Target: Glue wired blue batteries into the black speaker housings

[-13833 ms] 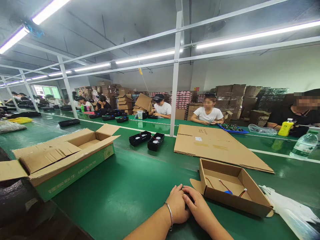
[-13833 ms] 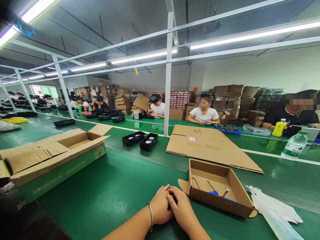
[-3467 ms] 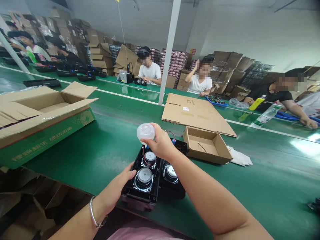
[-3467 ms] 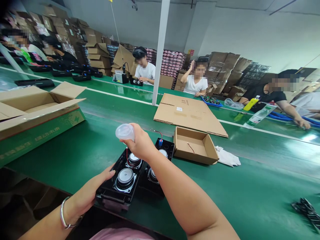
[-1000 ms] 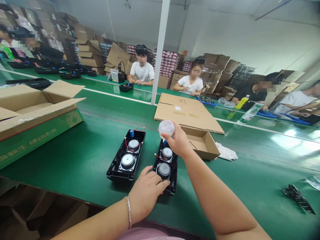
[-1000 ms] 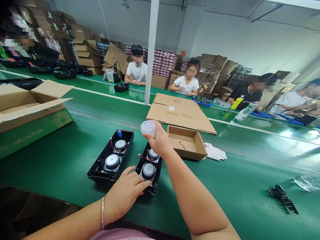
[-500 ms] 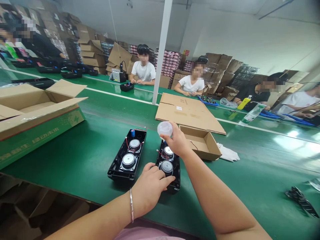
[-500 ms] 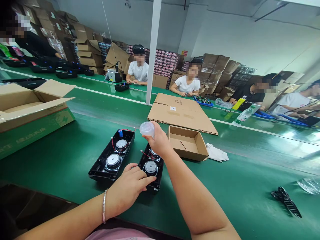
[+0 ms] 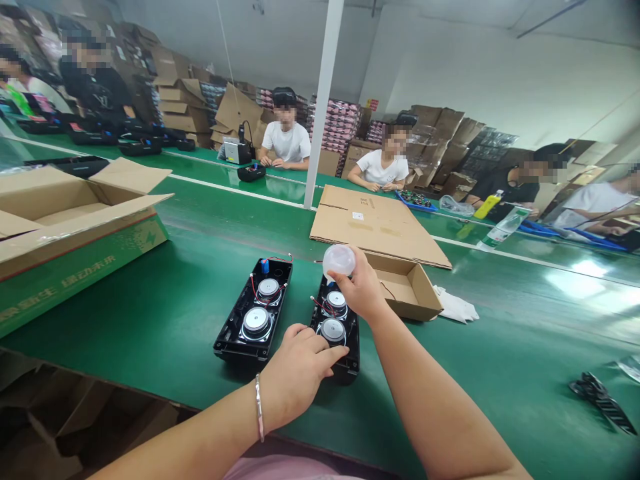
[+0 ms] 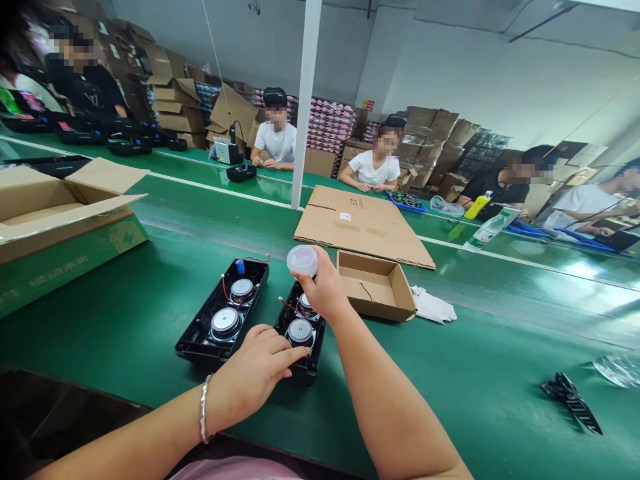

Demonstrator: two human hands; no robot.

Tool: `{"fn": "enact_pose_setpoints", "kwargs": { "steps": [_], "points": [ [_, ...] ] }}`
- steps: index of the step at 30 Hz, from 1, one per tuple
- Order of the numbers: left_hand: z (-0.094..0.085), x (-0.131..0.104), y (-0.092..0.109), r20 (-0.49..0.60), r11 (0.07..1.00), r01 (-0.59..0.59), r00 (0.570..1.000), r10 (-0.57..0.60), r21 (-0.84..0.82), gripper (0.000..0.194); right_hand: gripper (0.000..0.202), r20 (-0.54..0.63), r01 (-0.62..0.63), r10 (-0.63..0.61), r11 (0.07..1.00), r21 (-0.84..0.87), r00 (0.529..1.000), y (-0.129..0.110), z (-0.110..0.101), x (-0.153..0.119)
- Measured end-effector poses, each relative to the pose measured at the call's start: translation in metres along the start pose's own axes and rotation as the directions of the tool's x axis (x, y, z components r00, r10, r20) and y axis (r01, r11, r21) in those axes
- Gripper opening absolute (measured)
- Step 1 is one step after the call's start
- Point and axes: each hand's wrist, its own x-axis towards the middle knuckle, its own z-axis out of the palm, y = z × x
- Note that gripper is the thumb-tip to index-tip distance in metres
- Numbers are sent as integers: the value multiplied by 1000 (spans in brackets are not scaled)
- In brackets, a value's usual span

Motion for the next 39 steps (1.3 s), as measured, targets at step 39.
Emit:
{"fn": "enact_pose_setpoints", "kwargs": {
  "steps": [39],
  "points": [
    [-8, -3, -1, 14, 973, 144, 989, -144, -180, 42, 57, -144, -216, 272, 923, 318, 951, 32, 5, -15]
  ]
}}
